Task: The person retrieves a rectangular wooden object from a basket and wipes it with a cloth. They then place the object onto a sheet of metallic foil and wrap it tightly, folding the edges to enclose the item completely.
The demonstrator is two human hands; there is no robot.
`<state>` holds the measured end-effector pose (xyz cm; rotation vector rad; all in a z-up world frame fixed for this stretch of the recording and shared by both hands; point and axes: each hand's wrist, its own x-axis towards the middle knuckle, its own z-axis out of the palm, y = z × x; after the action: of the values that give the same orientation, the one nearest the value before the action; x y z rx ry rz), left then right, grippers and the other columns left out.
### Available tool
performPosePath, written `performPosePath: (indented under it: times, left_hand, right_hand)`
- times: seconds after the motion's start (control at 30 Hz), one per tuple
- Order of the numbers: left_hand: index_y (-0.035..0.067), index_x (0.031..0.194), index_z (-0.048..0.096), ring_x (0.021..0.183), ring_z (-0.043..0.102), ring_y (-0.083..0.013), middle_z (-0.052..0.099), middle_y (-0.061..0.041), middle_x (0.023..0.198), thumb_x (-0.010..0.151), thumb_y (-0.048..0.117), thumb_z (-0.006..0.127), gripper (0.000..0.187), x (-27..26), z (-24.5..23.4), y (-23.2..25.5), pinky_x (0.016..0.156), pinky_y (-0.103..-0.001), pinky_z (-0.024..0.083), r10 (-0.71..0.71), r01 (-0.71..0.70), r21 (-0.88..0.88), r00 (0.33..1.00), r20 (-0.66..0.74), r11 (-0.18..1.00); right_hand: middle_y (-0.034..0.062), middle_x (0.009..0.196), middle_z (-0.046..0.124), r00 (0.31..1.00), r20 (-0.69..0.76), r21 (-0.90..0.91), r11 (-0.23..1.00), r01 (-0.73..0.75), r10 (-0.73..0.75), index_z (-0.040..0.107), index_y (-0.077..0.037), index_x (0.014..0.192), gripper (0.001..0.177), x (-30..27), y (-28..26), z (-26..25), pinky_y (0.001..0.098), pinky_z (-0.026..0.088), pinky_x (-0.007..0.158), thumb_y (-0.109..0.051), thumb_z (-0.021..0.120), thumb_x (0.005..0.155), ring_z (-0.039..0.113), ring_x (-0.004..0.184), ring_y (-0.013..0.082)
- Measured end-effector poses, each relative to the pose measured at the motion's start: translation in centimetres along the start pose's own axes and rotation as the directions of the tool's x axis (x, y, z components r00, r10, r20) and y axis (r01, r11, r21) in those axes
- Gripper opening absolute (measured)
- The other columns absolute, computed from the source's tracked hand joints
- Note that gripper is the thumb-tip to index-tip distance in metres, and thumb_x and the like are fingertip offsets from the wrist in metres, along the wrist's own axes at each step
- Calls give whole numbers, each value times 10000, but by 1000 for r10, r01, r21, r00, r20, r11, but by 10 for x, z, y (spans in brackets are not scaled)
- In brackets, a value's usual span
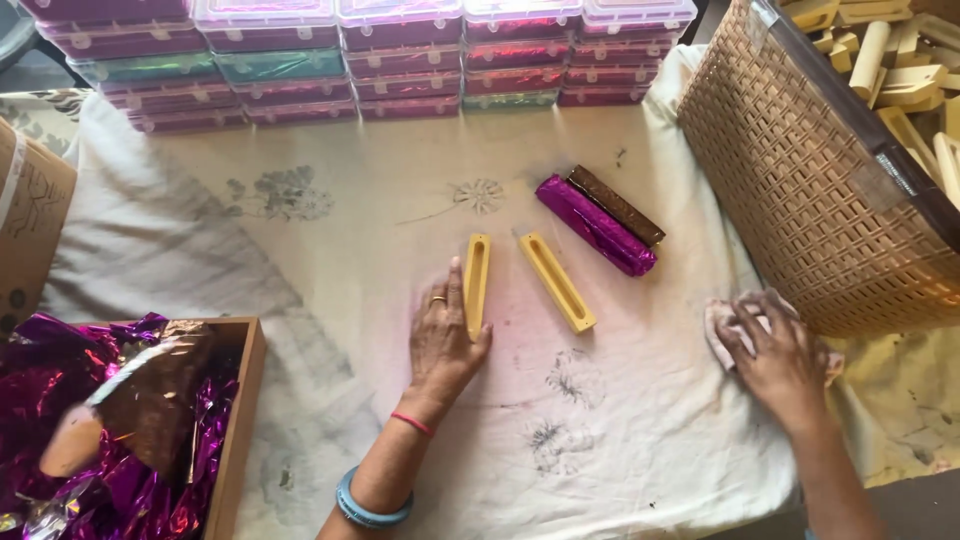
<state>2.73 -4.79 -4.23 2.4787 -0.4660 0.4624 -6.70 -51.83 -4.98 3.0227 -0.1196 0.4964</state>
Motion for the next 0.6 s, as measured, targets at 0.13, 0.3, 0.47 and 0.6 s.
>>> performPosePath:
  times: [0.13, 0.3, 0.47, 0.6]
  left_hand:
    - [-15, 1537, 338, 1132, 569, -326, 601, -184, 1235, 713, 407, 868, 1067, -8, -28, 11, 957, -472, 439, -218, 212, 60, 970, 109, 975]
    - [54, 981, 657, 1028, 599, -287, 639, -113, 1012, 719, 340, 833, 426, -17, -31, 6, 854, -462, 442, -190, 184, 89, 980, 59, 979]
    - [64, 971, 689, 1011, 621, -290, 650, -96, 1021, 713, 197, 755, 297, -18, -24, -11, 861, -451, 482, -211, 205, -80, 974, -79, 976]
    - [52, 983, 701, 994, 628, -293, 661, -83, 1016, 736, 150, 749, 270, -18, -33, -16, 880, -433, 519, -230, 212, -153, 967, -112, 965]
  right_hand:
    - [107, 1383, 668, 994, -36, -37, 994, -107, 106, 727, -182, 1294, 437, -18, -7, 1, 615, 458, 1118, -488, 536, 1047, 578, 1344, 364]
    - [131, 1124, 715, 995, -24, 585, 808, -65, 98, 719, -29, 1232, 331, 29, -100, -103, 337, 662, 675, -206, 694, 954, 746, 955, 251]
    - [103, 1226, 689, 914, -329, 640, 656, 400, -236, 725, -62, 1169, 255, 91, -223, -125, 350, 636, 765, -157, 735, 933, 729, 1048, 221]
    - [103, 1062, 686, 880, -39, 280, 840, 464, -473, 760, -81, 1015, 168, 136, -308, -97, 398, 611, 722, -207, 705, 919, 684, 936, 264]
